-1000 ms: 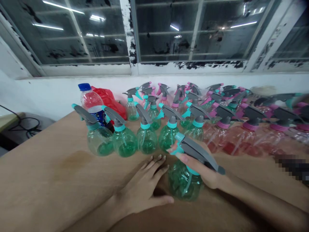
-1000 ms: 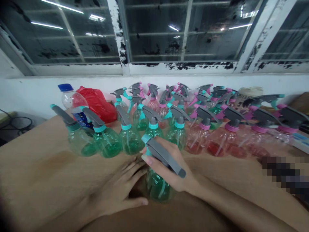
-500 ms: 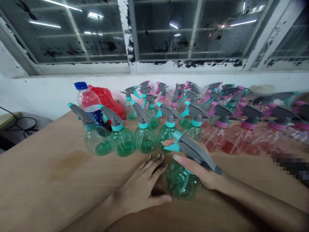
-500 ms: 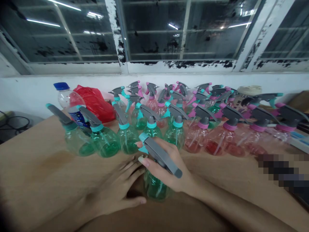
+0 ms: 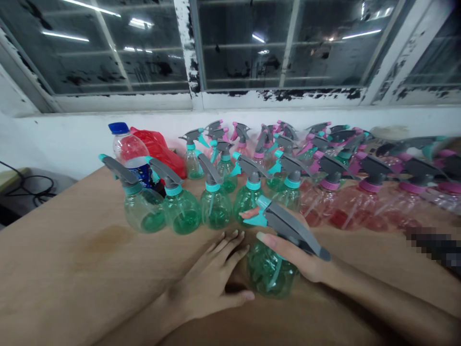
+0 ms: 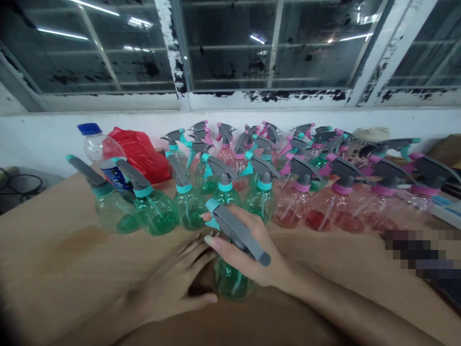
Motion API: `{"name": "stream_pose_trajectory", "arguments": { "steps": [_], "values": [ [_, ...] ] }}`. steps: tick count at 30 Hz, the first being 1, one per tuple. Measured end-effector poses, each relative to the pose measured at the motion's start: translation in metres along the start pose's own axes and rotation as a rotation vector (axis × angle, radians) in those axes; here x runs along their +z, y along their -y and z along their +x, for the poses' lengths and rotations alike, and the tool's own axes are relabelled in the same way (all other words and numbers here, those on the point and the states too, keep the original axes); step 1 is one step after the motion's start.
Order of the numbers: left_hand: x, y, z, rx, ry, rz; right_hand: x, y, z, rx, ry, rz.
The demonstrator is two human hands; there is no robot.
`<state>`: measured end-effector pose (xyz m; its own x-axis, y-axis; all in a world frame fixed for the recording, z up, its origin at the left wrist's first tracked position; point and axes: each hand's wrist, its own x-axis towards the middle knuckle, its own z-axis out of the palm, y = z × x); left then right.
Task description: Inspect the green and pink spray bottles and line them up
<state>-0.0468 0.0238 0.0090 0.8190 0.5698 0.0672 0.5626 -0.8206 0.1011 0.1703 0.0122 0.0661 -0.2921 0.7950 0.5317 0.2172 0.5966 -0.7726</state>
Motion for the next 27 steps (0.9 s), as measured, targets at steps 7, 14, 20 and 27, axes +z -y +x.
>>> {"name": "stream_pose_trajectory", "arguments": {
  "steps": [7,14,20,27],
  "values": [
    [-0.0024,-0.0004,0.0007,0.003,0.009,0.008,-0.0016,-0.0017,0.0012,-0.058,0.007,-0.004],
    [-0.0012,-0.0003,-0.0021,0.015,-0.007,0.004,-0.0030,0.0031,0.0002,-0.027,0.003,0.013],
    [-0.0069,-0.0006,0.0001,0.014,0.031,-0.013,-0.0011,0.0026,-0.0029,0.016,-0.035,0.006],
    [-0.0043,0.0006,0.0004,0.031,-0.028,-0.026,-0.0007,0.0006,-0.0033,0.000,-0.036,0.003]
  ]
}}
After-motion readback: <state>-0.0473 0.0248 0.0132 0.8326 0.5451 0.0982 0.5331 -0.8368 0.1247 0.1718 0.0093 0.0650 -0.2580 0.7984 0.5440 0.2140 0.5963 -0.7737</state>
